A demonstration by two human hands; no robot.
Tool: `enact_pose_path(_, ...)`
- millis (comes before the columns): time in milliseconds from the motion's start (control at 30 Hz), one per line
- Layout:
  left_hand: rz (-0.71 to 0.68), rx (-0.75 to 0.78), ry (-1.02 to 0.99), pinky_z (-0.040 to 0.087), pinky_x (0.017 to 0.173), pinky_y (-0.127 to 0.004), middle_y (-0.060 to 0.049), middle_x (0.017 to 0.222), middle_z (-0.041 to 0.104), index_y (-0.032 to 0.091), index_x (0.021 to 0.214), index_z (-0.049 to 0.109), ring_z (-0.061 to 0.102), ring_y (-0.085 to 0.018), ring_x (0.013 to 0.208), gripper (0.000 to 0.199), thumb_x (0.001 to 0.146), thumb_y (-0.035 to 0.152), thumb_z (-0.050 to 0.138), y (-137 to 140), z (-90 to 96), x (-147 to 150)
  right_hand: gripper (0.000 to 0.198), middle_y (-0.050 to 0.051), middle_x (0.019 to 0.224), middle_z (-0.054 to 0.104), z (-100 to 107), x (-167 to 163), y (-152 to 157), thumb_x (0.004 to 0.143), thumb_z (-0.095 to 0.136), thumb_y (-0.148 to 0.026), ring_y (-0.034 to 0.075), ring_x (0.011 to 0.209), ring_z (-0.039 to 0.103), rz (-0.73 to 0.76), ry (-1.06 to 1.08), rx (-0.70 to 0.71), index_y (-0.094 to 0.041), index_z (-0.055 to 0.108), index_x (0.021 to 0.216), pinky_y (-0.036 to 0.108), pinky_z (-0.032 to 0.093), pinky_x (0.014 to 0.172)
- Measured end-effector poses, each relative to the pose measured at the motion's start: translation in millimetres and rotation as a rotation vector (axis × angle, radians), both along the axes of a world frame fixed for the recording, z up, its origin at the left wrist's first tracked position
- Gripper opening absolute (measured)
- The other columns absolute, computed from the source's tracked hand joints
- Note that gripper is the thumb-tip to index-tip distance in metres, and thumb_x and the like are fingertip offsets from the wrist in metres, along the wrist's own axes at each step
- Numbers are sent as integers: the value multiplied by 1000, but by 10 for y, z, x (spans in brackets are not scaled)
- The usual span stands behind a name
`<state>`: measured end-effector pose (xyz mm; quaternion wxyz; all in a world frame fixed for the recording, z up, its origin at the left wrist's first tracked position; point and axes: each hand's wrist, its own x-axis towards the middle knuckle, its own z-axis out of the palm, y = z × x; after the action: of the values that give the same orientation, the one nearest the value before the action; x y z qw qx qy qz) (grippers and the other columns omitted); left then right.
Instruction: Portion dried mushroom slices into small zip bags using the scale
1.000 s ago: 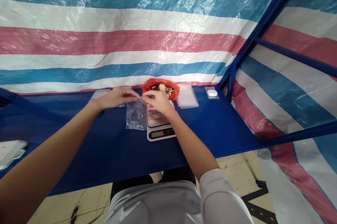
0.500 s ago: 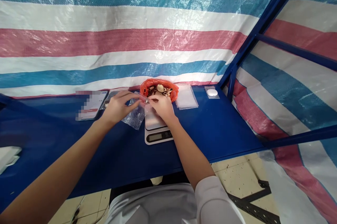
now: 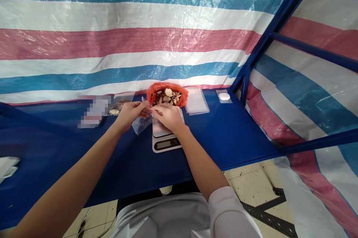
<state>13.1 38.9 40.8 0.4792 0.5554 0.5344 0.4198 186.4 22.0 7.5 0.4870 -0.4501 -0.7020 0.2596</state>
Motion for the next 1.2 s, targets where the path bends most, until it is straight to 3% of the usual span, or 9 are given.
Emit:
enact_pose_path(200,-43,42,35,53,59,-28,-5,62,70,16,61,70,62,-16,55,24,76,35,69,-49,10,-7,15,1,89,78,47,69,45,79,75,-37,22,85,74,-33,103,-109,-28,81,89,37,59,87)
enact_pose_path(500,-323,103,123,52,63,-26,-4,67,70,15,68,71,61,-15,61,45,79,58,67,-124,92,-17,17,2,80,78,44,150,100,77,76,-29,20,82,74,-17,84,-191,-21,81,91,32,59,83)
enact_pose_path(600,-357,123,162,51,64,-25,-4,68,70,15,69,71,61,-14,62,44,82,57,66,-121,95,-43,15,2,75,76,60,169,98,78,74,-27,19,76,72,2,31,-180,-20,81,88,31,58,78)
enact_pose_path(800,-414,157,178,51,63,-24,-3,68,69,15,70,70,60,-14,61,43,82,56,65,-146,147,-39,20,2,68,73,112,174,54,77,74,-31,15,57,66,110,107,-284,-17,80,90,28,55,62)
enact_pose_path(1000,-346,234,396,43,56,-22,-1,61,65,16,64,67,55,-12,57,40,84,50,59,-138,154,-120,15,2,69,74,91,229,78,77,73,-28,18,60,70,69,176,-341,-18,80,86,30,59,63)
enact_pose_path(1100,-237,373,617,33,50,-23,3,50,53,17,54,59,44,-10,50,37,82,41,58,-108,155,-213,15,4,76,76,94,283,96,76,75,-28,20,64,72,42,215,-356,-18,80,85,33,61,67)
enact_pose_path(1200,-208,513,737,31,51,-25,4,47,45,17,51,54,39,-9,48,36,82,36,57,-98,151,-260,12,4,77,77,119,311,97,74,76,-27,21,69,73,20,198,-330,-18,80,82,34,61,72)
